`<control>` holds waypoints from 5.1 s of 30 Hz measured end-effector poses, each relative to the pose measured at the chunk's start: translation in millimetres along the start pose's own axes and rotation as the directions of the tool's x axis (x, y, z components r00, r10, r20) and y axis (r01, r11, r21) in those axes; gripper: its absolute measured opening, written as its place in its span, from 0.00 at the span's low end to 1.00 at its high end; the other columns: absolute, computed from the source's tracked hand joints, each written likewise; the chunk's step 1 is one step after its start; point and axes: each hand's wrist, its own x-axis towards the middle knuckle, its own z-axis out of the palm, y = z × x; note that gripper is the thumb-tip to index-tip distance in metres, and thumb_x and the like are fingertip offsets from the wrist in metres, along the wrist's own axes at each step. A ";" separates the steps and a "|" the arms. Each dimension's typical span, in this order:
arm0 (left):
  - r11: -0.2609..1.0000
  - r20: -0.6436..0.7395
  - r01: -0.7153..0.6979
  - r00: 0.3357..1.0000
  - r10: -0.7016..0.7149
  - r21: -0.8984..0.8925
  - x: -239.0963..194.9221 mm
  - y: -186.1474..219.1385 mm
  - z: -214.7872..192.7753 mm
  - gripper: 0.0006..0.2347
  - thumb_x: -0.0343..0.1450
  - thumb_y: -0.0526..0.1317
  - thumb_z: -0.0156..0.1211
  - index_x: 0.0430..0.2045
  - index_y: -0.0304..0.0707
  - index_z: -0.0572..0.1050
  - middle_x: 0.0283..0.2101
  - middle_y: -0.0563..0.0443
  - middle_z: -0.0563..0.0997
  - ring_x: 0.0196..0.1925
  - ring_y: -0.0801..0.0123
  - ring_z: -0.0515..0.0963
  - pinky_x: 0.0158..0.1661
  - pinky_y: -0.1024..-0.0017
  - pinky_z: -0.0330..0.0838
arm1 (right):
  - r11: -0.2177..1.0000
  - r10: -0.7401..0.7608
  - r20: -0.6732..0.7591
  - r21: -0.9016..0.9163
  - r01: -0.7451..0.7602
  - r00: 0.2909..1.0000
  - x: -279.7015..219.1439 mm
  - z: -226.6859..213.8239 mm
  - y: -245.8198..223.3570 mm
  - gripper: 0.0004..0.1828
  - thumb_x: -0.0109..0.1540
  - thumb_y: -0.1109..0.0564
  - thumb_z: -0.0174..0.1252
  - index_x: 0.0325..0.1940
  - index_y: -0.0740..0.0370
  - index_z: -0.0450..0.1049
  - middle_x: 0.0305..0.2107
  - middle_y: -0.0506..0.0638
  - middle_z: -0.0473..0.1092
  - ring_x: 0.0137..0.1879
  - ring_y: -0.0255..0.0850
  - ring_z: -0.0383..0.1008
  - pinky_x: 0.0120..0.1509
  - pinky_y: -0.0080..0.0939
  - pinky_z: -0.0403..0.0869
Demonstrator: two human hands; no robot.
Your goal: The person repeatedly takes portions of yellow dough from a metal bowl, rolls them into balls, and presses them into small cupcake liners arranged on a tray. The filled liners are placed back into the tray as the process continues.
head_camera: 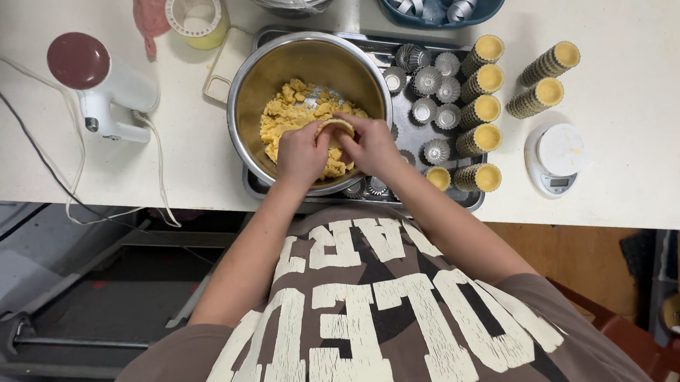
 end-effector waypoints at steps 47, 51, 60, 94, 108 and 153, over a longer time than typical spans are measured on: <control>0.991 0.106 -0.026 0.994 0.040 -0.128 -0.8 18.1 13.4 0.12 0.72 0.38 0.61 0.46 0.27 0.78 0.22 0.40 0.80 0.20 0.57 0.81 0.26 0.64 0.74 | 0.996 0.085 -0.016 -0.002 -0.085 0.996 -15.9 -10.8 13.0 0.13 0.66 0.61 0.56 0.54 0.63 0.79 0.24 0.50 0.79 0.24 0.33 0.81 0.28 0.31 0.78; 0.995 0.017 -0.102 0.995 0.102 -0.005 1.6 21.8 7.5 0.10 0.75 0.38 0.59 0.43 0.30 0.82 0.23 0.37 0.80 0.25 0.53 0.83 0.31 0.61 0.75 | 0.965 0.149 -0.090 0.229 -0.125 0.985 -16.5 -6.7 15.3 0.13 0.67 0.60 0.58 0.54 0.64 0.80 0.25 0.48 0.77 0.26 0.32 0.79 0.27 0.31 0.76; 0.989 0.226 -0.121 0.969 0.099 0.084 6.7 18.3 -4.5 0.10 0.75 0.39 0.58 0.44 0.32 0.81 0.25 0.36 0.81 0.28 0.49 0.83 0.34 0.58 0.76 | 0.976 0.161 -0.068 0.162 -0.148 0.985 -17.0 -3.8 19.1 0.13 0.66 0.61 0.58 0.54 0.64 0.80 0.23 0.48 0.77 0.23 0.33 0.78 0.27 0.31 0.76; 0.957 0.124 -0.290 0.949 0.291 -0.023 31.8 -72.1 -59.7 0.12 0.71 0.35 0.60 0.47 0.33 0.80 0.24 0.40 0.81 0.27 0.54 0.84 0.32 0.61 0.77 | 1.000 0.002 -0.360 0.011 0.002 0.933 25.2 79.5 -32.7 0.16 0.64 0.66 0.60 0.56 0.65 0.78 0.35 0.54 0.78 0.30 0.35 0.81 0.32 0.33 0.79; 0.979 0.211 -0.169 0.959 0.190 -0.111 49.4 -89.6 -72.4 0.12 0.71 0.35 0.59 0.47 0.32 0.80 0.23 0.38 0.81 0.24 0.53 0.83 0.30 0.60 0.77 | 0.981 0.173 -0.329 0.146 -0.131 0.928 45.7 97.5 -33.1 0.18 0.66 0.64 0.57 0.61 0.63 0.76 0.30 0.51 0.79 0.29 0.32 0.80 0.32 0.32 0.79; 0.969 0.456 0.038 0.886 0.081 -0.244 58.9 -63.8 -72.1 0.14 0.72 0.37 0.56 0.50 0.32 0.78 0.19 0.39 0.80 0.22 0.56 0.84 0.29 0.62 0.77 | 0.954 0.300 -0.408 0.141 -0.265 0.862 28.5 88.9 -35.8 0.13 0.65 0.63 0.58 0.53 0.65 0.79 0.32 0.56 0.80 0.31 0.38 0.81 0.35 0.36 0.82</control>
